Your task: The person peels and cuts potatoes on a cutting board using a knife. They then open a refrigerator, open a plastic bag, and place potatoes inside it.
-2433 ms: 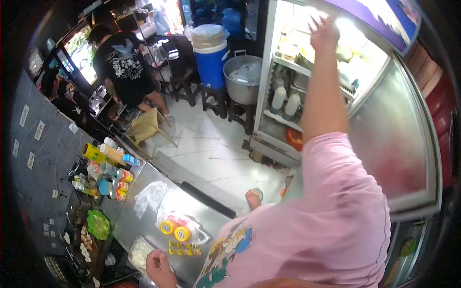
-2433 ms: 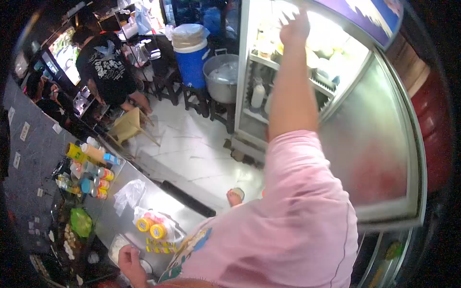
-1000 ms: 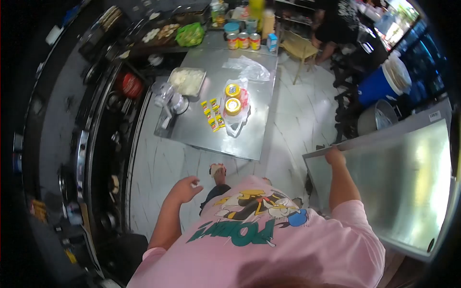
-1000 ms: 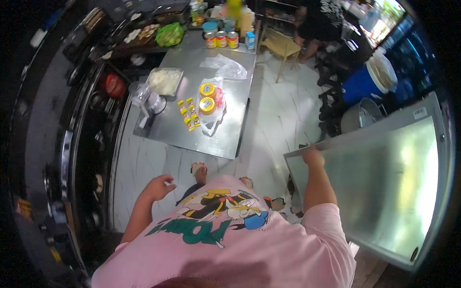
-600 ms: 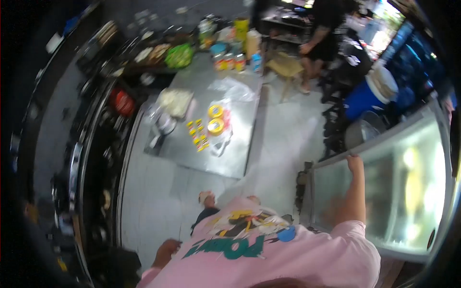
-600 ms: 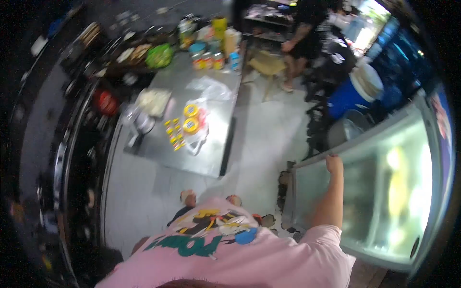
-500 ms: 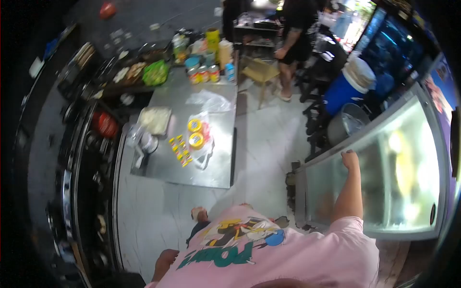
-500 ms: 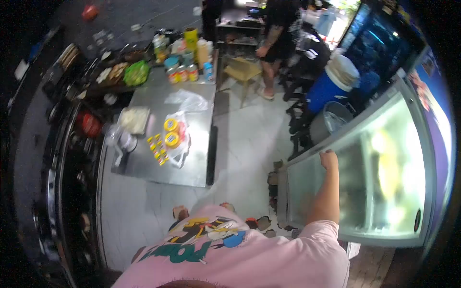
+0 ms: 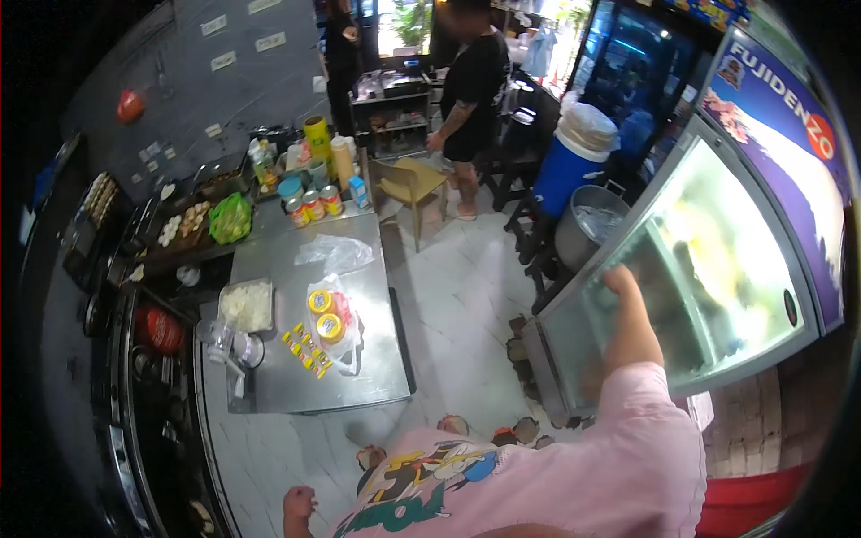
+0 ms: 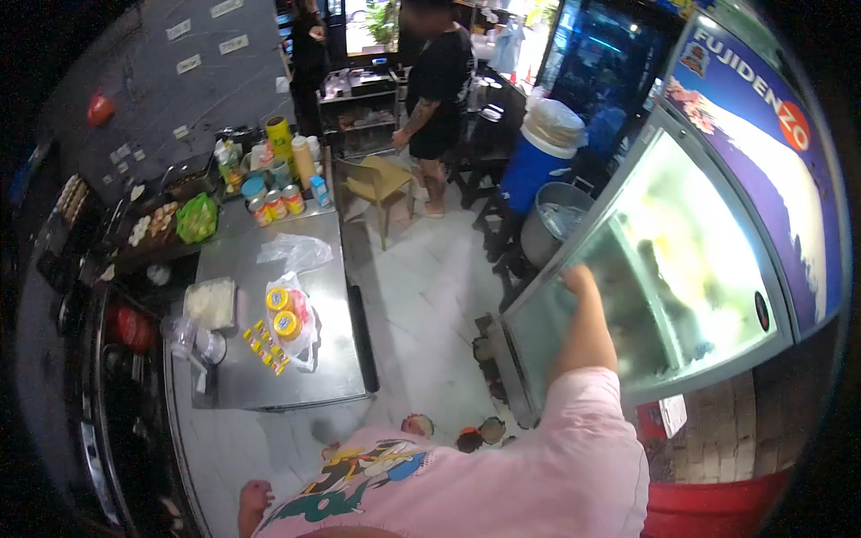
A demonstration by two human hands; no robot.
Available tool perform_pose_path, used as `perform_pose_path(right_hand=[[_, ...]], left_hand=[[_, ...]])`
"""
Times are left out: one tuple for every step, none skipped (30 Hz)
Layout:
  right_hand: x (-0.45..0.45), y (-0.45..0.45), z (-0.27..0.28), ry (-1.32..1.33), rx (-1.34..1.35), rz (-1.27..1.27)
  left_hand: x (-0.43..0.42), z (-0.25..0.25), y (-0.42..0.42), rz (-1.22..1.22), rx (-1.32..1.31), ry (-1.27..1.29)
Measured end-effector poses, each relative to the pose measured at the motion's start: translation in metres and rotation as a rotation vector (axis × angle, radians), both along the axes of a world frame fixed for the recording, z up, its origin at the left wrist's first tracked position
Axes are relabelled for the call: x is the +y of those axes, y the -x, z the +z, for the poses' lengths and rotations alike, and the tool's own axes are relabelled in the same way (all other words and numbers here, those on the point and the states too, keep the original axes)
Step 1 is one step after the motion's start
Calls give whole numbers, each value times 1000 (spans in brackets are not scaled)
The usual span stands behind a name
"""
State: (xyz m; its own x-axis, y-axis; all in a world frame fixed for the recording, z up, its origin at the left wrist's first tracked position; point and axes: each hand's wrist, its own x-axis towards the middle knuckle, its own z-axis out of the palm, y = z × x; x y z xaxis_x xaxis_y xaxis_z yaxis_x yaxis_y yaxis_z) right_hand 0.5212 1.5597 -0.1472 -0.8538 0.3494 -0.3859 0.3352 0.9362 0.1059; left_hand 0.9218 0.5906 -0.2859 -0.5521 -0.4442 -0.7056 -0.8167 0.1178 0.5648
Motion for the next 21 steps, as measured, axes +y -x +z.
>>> perform_pose_path(right_hand=[[-35, 14, 28, 167, 120, -105], [-80, 26, 64, 349, 251, -204], [-128, 37, 103, 522, 381, -288], [-140, 76, 112, 526, 484, -165], [-150, 113, 121, 520, 582, -39], [-205, 103, 193, 585, 561, 6], [-213, 148, 200, 500, 700, 30], [-247, 143, 250, 699, 625, 32], [-258, 167, 273, 627, 582, 32], [-270, 190, 296, 556, 538, 34], [-286, 199, 315, 456, 621, 1], [-301, 198, 328, 396, 725, 55], [-312, 212, 334, 398, 758, 89], [-313, 225, 334, 443, 774, 92], [-321, 236, 335, 495, 785, 86], [-335, 241, 332, 544, 787, 73], [-348, 243, 326, 583, 781, 57], [-374, 224, 318, 523, 789, 100], [-403, 203, 310, 462, 797, 141], [-416, 197, 299, 552, 622, 180], [-428, 192, 287, 636, 442, 210]], left_hand=[[0, -8, -9, -19, -42, -17], [0, -14, -20, -44, -89, -39], [3, -18, -31, -88, -131, -64], [7, -18, -41, -132, -162, -84], [12, -18, -49, -178, -182, -105], [14, -21, -56, -220, -207, -124], [16, -20, -61, -250, -214, -132], [13, -20, -65, -272, -212, -140], [5, -19, -66, -286, -206, -148], [-5, -18, -66, -283, -193, -153], [-17, -20, -70, -264, -182, -159], [-32, -24, -74, -231, -168, -167], [-49, -31, -83, -177, -154, -182], [-70, -41, -92, -125, -146, -194], [-93, -53, -103, -64, -146, -214], [-114, -69, -110, 3, -144, -248], [-137, -84, -118, 75, -142, -278], [-161, -98, -133, 146, -144, -305], [-183, -92, -149, 207, -120, -289], [-200, -77, -160, 267, -94, -273], [-223, -62, -158, 327, -29, -232]])
